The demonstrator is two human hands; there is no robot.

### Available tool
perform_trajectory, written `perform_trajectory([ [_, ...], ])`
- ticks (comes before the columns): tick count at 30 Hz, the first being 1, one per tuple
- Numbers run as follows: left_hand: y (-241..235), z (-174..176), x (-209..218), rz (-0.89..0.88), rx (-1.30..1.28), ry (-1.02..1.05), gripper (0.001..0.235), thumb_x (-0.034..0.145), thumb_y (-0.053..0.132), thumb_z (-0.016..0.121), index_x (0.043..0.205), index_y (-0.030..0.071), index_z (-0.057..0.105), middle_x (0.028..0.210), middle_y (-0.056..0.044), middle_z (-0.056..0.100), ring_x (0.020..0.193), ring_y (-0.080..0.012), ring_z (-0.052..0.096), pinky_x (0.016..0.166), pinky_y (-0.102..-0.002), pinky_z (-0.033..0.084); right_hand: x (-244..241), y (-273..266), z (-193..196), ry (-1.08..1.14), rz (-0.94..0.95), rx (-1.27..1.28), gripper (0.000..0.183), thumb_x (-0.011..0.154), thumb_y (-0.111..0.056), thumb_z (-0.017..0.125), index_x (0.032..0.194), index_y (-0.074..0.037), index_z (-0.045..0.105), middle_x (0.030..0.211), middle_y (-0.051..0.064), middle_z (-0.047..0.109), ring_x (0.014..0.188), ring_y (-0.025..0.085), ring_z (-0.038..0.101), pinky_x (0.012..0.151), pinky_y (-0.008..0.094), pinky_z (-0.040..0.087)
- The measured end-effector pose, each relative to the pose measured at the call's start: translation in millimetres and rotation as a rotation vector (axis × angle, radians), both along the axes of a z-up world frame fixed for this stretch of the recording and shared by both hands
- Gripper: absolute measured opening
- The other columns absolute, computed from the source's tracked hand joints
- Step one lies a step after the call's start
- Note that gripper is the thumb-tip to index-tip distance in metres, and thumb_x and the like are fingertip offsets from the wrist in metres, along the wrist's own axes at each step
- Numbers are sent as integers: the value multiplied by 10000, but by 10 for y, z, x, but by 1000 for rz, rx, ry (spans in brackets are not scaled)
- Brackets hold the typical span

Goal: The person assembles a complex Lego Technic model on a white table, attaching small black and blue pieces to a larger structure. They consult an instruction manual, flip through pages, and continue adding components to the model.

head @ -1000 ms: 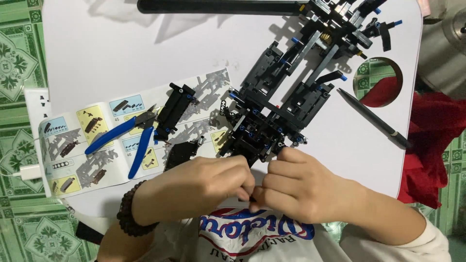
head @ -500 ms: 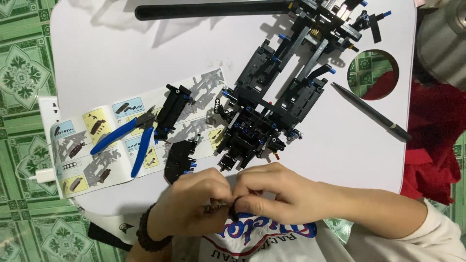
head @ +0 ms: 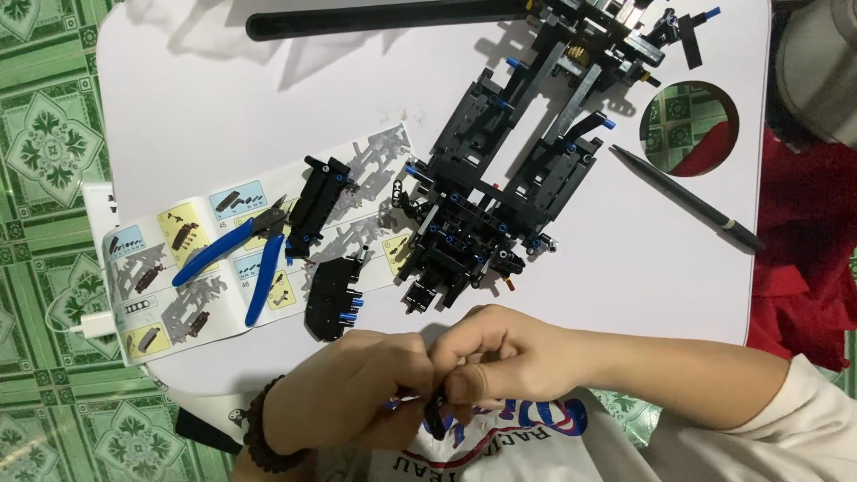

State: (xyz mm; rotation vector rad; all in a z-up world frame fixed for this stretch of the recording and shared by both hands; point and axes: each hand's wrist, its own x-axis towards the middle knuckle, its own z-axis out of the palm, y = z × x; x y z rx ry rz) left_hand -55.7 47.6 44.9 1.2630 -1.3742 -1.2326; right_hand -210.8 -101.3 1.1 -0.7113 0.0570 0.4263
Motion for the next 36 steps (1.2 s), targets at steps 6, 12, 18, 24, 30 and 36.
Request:
perform_trajectory([
  [6, 27, -99, 58, -1, 193, -147, 193, 575, 24, 667, 597, 106, 493, 482, 31, 519, 389, -117, 446, 366, -229, 399, -99, -87, 8, -129, 136, 242, 219, 924, -207, 631, 983, 3, 643, 782, 118, 649, 593, 124, 562, 471, 215, 393],
  [12, 67, -378, 155, 83, -135, 154, 244, 981, 301, 384, 891, 76, 360, 984, -169, 628, 715, -183, 616, 563, -246, 530, 147, -254, 261, -497, -434, -935, 146, 817, -63, 610, 939, -12, 673, 868, 104, 709, 637, 146, 649, 547, 230, 523],
  [18, -52, -380, 516, 208, -16, -123, 75, 924, 82, 371, 983, 88, 326, 928, -80, 600, 629, -86, 553, 527, -180, 488, 371, -306, 202, -602, -616, -1672, 172, 780, -30, 716, 937, 39, 697, 881, 135, 645, 707, 201, 580, 571, 275, 485],
  [24, -251, -145, 759, 279, 60, -357, 118, 871, 87, 473, 960, 18, 435, 779, -72, 678, 556, -125, 617, 459, -209, 454, 677, -291, 128, -618, -568, -2065, 186, 772, -78, 750, 957, -88, 756, 1056, 127, 575, 804, 243, 449, 715, 323, 428],
  [30, -227, -406, 632, 318, -248, -668, 199, 828, -8, 559, 907, 23, 380, 1136, -147, 619, 525, -112, 495, 464, -204, 445, 731, -308, 159, -617, -513, -2126, 177, 772, -56, 752, 947, -74, 767, 1157, 141, 555, 826, 245, 445, 735, 325, 424],
  [36, -235, -384, 550, 282, -276, -710, 229, 769, -5, 634, 859, 7, 424, 1284, -184, 554, 868, -237, 677, 688, -290, 560, 741, -347, 142, -619, -461, -2053, 160, 761, -79, 753, 919, -62, 760, 1190, 147, 564, 829, 250, 437, 790, 361, 382],
])
